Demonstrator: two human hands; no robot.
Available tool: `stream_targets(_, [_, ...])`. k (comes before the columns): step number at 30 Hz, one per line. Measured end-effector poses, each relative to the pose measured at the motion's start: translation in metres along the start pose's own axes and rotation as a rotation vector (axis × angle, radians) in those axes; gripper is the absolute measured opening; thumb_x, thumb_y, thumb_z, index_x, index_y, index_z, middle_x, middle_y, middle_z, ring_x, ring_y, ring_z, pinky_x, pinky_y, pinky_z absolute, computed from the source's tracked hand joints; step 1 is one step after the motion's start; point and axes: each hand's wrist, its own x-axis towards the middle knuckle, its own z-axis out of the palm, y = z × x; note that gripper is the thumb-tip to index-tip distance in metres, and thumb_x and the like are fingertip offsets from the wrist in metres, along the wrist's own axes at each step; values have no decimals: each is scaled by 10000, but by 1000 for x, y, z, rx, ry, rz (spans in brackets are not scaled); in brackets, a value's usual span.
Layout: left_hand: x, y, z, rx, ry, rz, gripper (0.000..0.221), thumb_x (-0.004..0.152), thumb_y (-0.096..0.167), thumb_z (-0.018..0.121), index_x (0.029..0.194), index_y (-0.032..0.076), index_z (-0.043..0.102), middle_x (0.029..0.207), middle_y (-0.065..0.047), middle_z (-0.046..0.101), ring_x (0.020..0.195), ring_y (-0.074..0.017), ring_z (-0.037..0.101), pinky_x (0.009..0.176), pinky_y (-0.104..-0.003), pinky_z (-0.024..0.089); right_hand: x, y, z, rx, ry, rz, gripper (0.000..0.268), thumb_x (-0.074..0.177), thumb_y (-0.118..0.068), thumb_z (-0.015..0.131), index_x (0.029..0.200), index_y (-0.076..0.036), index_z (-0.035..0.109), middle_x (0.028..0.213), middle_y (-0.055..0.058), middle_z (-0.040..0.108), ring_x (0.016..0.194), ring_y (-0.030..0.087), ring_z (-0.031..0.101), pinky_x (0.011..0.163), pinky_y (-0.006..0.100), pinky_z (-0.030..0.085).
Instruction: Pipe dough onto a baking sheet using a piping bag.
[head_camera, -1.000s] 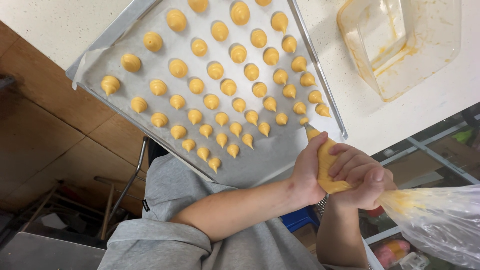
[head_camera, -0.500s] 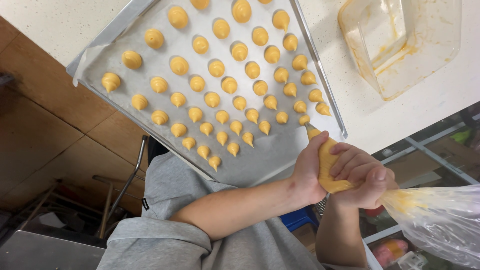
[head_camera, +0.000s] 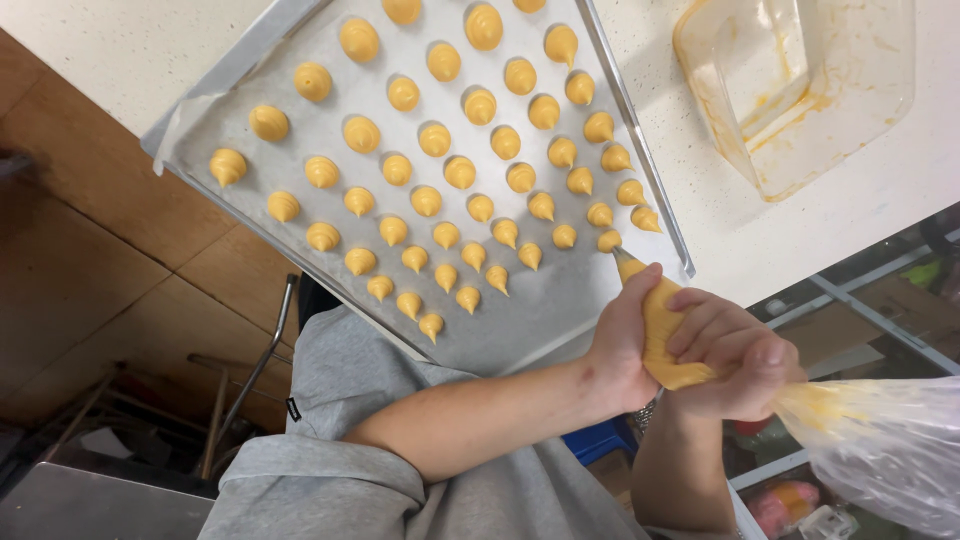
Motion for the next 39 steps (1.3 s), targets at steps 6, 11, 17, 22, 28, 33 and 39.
stream_targets(6, [-32,-17,24,84,89,-52,376,1106,489,460,1159,135,575,1072,-21,625,1010,-147,622,930,-323,520,-12,-28,-18,100,-8,-92,494,1136,-293,401,690,-81,393,503,148,418,437,279,493,794,553,583])
stream_targets(11, [-47,-32,-2,115,-27,-48,400,1117,492,478,1156,105,572,1064,-51,623,995,-175,619,925,-338,521,-51,-32,-22,145,69,-84,493,1122,-299,412,686,-67,412,518,160,433,471,297,512,820,564,575])
stream_targets(17, [-37,-17,-45,155,44,-58,370,1076,531,519,1046,167,575,994,-34,620,939,-177,627,868,-345,537,-68,-14,1,115,106,-13,496,1085,-318,463,665,-59,410,525,133,422,466,279,491,782,528,550])
stream_targets(22, [-33,-5,-43,163,67,-32,357,1069,529,527,1029,179,584,990,-13,629,935,-163,631,869,-333,538,-57,-11,13,145,89,-35,454,1057,-295,486,680,-54,410,572,123,443,483,270,513,783,508,560])
stream_targets(28, [-30,4,-45,184,64,-19,365,1044,534,535,1052,175,601,993,-1,632,938,-148,632,858,-307,536,-52,-9,23,119,70,-25,435,1062,-256,478,685,-49,416,546,108,437,479,256,511,778,496,558])
stream_targets(33, [-35,10,-39,168,109,-2,313,1037,507,539,1072,204,611,1010,25,634,949,-128,630,863,-292,530,-47,-9,30,80,61,-17,460,1056,-263,482,656,-49,412,558,102,428,471,248,512,767,494,569])
stream_targets(39, [-27,12,-47,161,63,-28,348,1039,537,543,1057,193,596,1021,6,633,960,-141,624,872,-305,526,-43,-7,30,62,69,0,482,1063,-267,489,641,-50,404,555,100,429,469,242,511,747,483,567])
